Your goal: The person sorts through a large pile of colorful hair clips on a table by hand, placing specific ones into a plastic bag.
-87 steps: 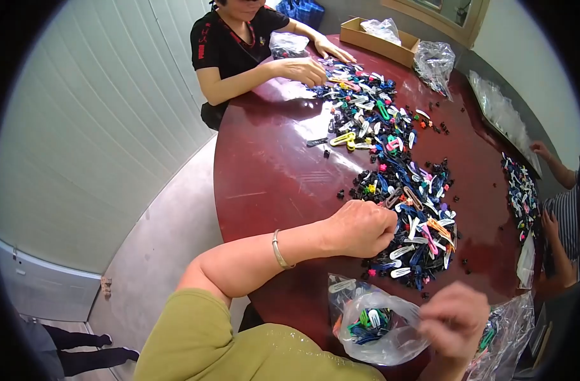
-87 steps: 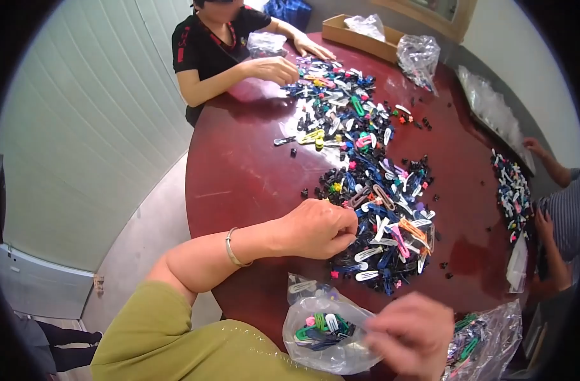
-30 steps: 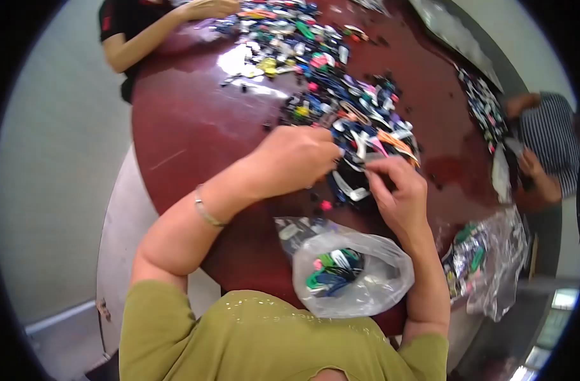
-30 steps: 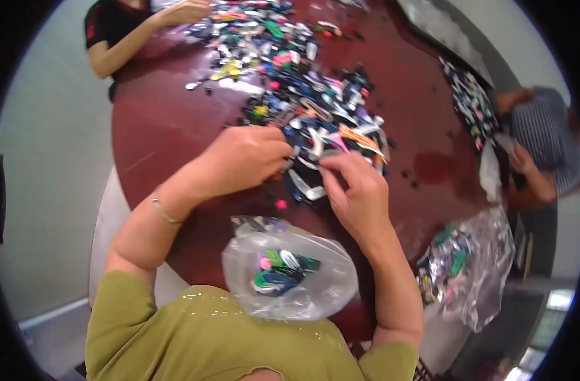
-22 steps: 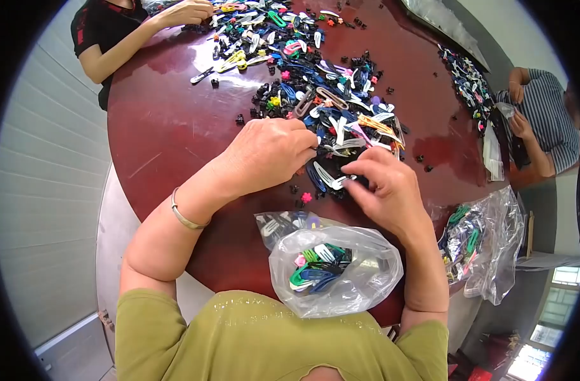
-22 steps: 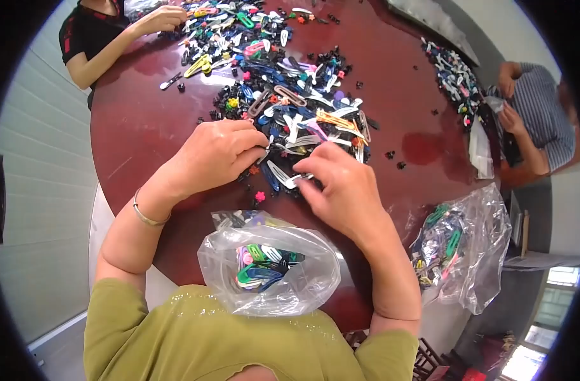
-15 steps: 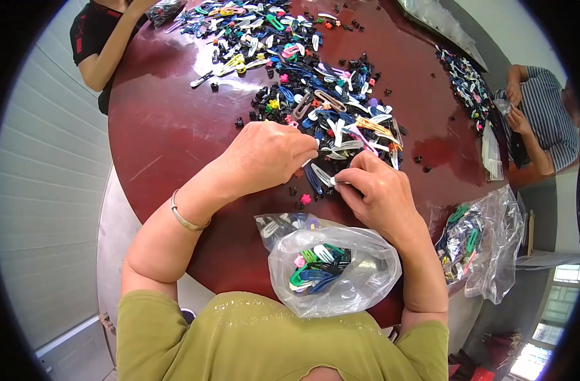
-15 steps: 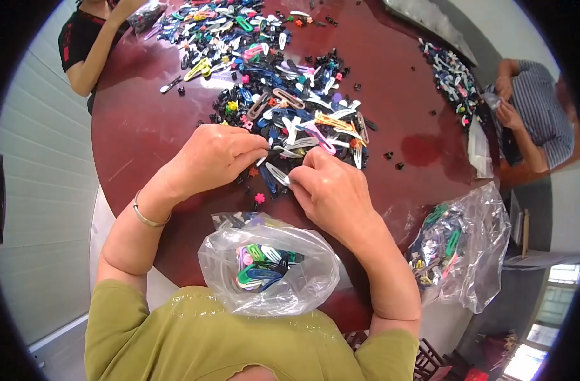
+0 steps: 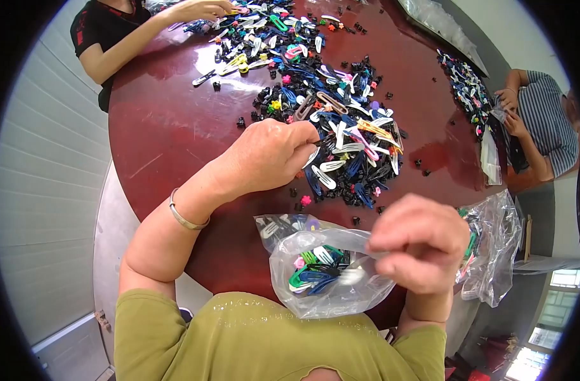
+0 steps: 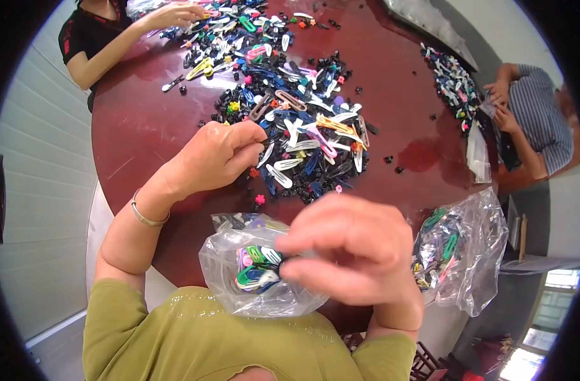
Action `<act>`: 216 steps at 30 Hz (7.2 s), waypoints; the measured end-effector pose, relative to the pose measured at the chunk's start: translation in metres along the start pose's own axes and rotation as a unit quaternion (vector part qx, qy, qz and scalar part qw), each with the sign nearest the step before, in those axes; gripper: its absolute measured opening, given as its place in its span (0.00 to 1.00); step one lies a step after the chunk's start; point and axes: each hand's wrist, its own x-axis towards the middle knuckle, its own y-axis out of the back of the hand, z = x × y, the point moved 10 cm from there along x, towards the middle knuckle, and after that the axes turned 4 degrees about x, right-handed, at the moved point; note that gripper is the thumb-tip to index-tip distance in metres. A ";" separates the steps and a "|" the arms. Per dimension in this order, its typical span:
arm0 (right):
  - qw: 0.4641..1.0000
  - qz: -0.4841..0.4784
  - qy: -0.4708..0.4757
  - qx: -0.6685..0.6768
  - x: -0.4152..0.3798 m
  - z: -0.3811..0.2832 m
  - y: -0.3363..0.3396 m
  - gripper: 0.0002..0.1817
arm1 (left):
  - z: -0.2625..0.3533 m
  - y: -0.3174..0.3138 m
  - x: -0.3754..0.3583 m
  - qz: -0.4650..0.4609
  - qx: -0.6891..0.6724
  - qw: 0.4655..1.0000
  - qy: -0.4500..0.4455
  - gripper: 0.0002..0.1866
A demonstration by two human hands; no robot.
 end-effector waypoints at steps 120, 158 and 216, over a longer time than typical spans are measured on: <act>0.975 0.131 -0.119 -0.137 0.002 0.098 0.021 0.03 | -0.002 0.007 0.003 0.044 0.032 0.998 0.019 0.04; 0.916 0.068 -0.143 -0.367 -0.011 0.035 0.050 0.07 | 0.019 -0.018 -0.016 -0.263 0.082 0.961 0.020 0.25; 0.867 0.013 -0.193 -0.459 -0.012 0.074 0.063 0.09 | 0.024 -0.014 0.001 0.012 0.053 0.994 -0.099 0.13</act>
